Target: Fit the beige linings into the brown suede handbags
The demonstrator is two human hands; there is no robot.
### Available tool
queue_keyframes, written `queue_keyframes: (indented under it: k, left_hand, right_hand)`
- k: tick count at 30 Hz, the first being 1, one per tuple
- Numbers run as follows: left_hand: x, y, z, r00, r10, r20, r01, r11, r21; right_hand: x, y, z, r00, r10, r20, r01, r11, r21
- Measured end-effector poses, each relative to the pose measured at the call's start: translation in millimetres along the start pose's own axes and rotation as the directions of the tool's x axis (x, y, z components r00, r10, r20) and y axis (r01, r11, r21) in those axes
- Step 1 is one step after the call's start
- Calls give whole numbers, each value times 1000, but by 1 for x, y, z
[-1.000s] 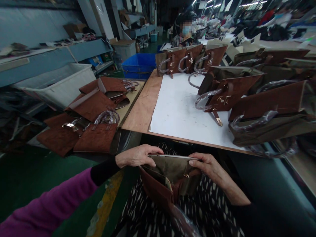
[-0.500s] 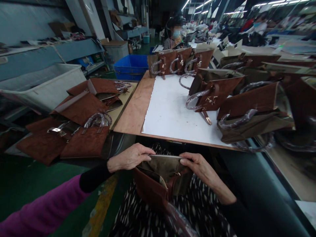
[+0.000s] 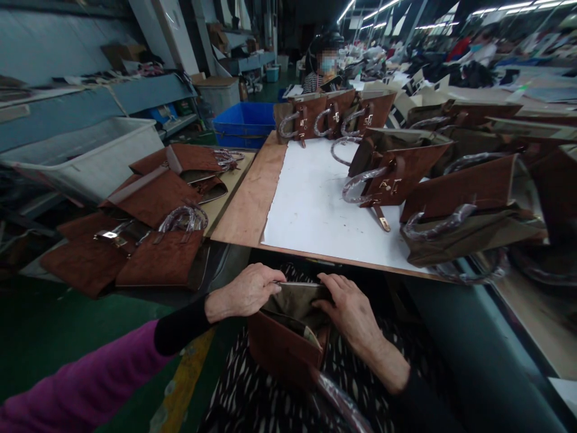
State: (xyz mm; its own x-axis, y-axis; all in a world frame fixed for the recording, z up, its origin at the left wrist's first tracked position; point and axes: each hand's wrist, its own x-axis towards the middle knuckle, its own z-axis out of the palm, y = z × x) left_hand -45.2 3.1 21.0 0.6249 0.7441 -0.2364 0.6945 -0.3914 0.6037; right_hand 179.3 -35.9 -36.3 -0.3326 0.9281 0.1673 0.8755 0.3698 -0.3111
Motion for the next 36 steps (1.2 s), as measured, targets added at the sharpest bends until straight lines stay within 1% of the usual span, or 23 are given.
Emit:
queue_keyframes:
  k: [3, 7, 11, 13, 15, 18, 23, 26, 30, 33, 36]
  left_hand:
    - [-1, -2, 0, 1000, 8, -2, -8, 1000, -15]
    - [-1, -4, -2, 1000, 8, -2, -8, 999, -33]
    - [-1, -5, -2, 1000, -5, 12, 5, 1000, -30]
    - [-1, -5, -1, 1000, -12, 12, 12, 999, -33]
    - [-1, -4, -1, 1000, -19, 5, 19, 999, -39]
    - [0, -3, -1, 999, -35, 12, 35, 998, -46]
    - [0, -2, -2, 997, -72, 14, 73, 997, -34]
    - [-1, -3, -2, 998, -66, 7, 67, 997, -35]
    - [-1, -3, -1, 999, -47, -9, 47, 999, -14]
    - [0, -2, 0, 999, -48, -21, 49, 999, 23]
    - [1, -2, 1, 998, -51, -36, 54, 996, 77]
  right_hand:
    - [8, 2, 2, 998, 39, 40, -42, 995, 85]
    - [13, 2, 2, 994, 99, 53, -108, 976, 190]
    - [15, 2, 0, 989, 119, 84, -135, 967, 216]
    - [15, 2, -2, 992, 97, 74, -109, 979, 173]
    - [17, 0, -3, 998, 39, 58, -45, 993, 107]
    - [21, -6, -2, 995, -51, 85, 47, 998, 47]
    - [30, -17, 2, 989, -62, 138, 42, 989, 138]
    - [35, -22, 3, 985, -80, 156, 52, 983, 175]
    - [41, -29, 0, 974, -127, 189, 97, 982, 160]
    - [44, -33, -3, 965, -135, 227, 108, 986, 127]
    - [45, -36, -3, 960, -151, 237, 123, 984, 129]
